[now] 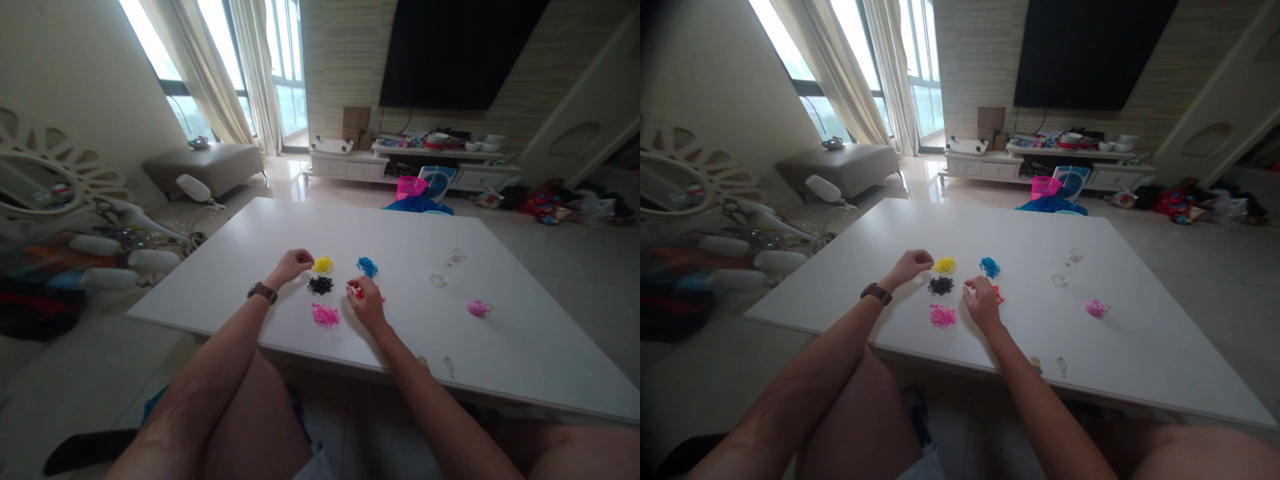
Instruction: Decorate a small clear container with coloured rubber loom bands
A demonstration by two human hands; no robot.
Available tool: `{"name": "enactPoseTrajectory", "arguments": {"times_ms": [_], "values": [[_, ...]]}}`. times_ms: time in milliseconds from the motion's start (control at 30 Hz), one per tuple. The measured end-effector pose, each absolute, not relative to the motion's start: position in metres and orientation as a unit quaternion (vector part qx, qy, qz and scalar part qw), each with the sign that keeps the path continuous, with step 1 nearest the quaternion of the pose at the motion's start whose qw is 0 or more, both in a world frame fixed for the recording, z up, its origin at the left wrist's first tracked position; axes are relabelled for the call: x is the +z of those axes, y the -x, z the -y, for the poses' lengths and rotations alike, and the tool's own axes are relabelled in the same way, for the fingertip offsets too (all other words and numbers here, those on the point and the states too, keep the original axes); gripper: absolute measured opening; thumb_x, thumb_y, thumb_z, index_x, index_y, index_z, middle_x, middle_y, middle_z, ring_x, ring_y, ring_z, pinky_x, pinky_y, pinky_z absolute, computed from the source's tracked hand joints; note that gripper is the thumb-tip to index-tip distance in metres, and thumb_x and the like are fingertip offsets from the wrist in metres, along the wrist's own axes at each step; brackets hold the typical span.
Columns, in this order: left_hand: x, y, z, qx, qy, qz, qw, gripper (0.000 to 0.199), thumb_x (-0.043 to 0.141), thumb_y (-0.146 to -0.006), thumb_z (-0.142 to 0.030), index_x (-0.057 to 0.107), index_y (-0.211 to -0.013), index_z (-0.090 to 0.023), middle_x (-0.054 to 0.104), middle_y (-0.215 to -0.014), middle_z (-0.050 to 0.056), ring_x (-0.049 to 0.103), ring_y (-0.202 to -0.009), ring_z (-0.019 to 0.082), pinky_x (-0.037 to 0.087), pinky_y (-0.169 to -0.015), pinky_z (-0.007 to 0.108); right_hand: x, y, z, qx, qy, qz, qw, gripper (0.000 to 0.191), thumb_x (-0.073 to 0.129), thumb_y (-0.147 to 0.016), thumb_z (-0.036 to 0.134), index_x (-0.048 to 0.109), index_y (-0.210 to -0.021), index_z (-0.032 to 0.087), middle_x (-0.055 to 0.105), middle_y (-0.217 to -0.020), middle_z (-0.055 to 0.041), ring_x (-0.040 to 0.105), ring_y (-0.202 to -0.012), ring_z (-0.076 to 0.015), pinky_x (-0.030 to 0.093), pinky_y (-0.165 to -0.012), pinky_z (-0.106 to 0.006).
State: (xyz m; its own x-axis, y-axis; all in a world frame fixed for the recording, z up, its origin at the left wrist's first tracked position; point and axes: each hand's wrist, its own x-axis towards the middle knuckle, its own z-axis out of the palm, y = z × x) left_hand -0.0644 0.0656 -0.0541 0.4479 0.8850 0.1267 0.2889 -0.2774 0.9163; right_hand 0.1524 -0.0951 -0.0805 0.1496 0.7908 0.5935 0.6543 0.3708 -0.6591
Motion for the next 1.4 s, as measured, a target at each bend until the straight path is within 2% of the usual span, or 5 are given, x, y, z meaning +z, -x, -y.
{"name": "enactPoseTrajectory", "arguments": {"times_ms": [200, 600, 800, 1033, 1400], "values": [[-0.042, 0.048, -0.042, 0.322, -0.739, -0.333, 0.489, 0.025, 0.08, -0.067, -0.035, 0.071, -0.077, -0.013, 0.072, -0.075, 0.005, 0.065, -0.07, 0.015, 0.051, -0.071, 0.029, -0.056, -0.132, 0.047, 0.157, 0.509, 0.673, 0.513, 0.022, 0.061, -0.088, 0.024, 0.068, -0.108, 0.021, 0.072, -0.1, -0.0065, 0.066, -0.081, -0.0187, 0.054, -0.073, -0.033], [-0.052, 0.061, -0.057, 0.351, -0.714, -0.372, 0.478, 0.015, 0.076, -0.07, -0.02, 0.07, -0.081, -0.013, 0.075, -0.074, 0.008, 0.07, -0.069, 0.018, 0.054, -0.068, 0.029, -0.067, -0.135, -0.008, 0.166, 0.59, 0.633, 0.473, 0.012, 0.063, -0.081, 0.026, 0.071, -0.075, 0.019, 0.073, -0.074, -0.0026, 0.065, -0.067, -0.0179, 0.05, -0.067, -0.03], [-0.055, 0.063, -0.06, 0.35, -0.742, -0.376, 0.432, 0.015, 0.075, -0.072, -0.025, 0.077, -0.081, -0.013, 0.077, -0.079, 0.007, 0.071, -0.076, 0.021, 0.055, -0.08, 0.034, -0.06, -0.132, -0.027, 0.136, 0.616, 0.655, 0.417, 0.015, 0.065, -0.081, 0.029, 0.074, -0.079, 0.017, 0.074, -0.076, -0.0062, 0.065, -0.068, -0.0171, 0.048, -0.067, -0.028], [-0.06, 0.049, -0.053, 0.389, -0.715, -0.341, 0.471, 0.027, 0.081, -0.069, -0.025, 0.07, -0.09, -0.013, 0.076, -0.077, 0.008, 0.072, -0.074, 0.019, 0.058, -0.072, 0.031, -0.059, -0.128, -0.014, 0.309, 0.53, 0.662, 0.431, 0.022, 0.071, -0.078, 0.039, 0.077, -0.081, 0.018, 0.076, -0.075, -0.005, 0.068, -0.068, -0.0187, 0.05, -0.064, -0.028], [-0.065, 0.081, -0.08, 0.37, -0.727, -0.484, 0.315, 0.012, 0.067, -0.074, -0.017, 0.073, -0.084, -0.014, 0.074, -0.078, 0.006, 0.066, -0.074, 0.017, 0.052, -0.074, 0.029, -0.046, -0.199, -0.01, 0.339, 0.573, 0.564, 0.489, 0.026, 0.078, -0.064, 0.038, 0.071, -0.077, 0.017, 0.072, -0.067, -0.0054, 0.066, -0.062, -0.0175, 0.052, -0.062, -0.03]]}}
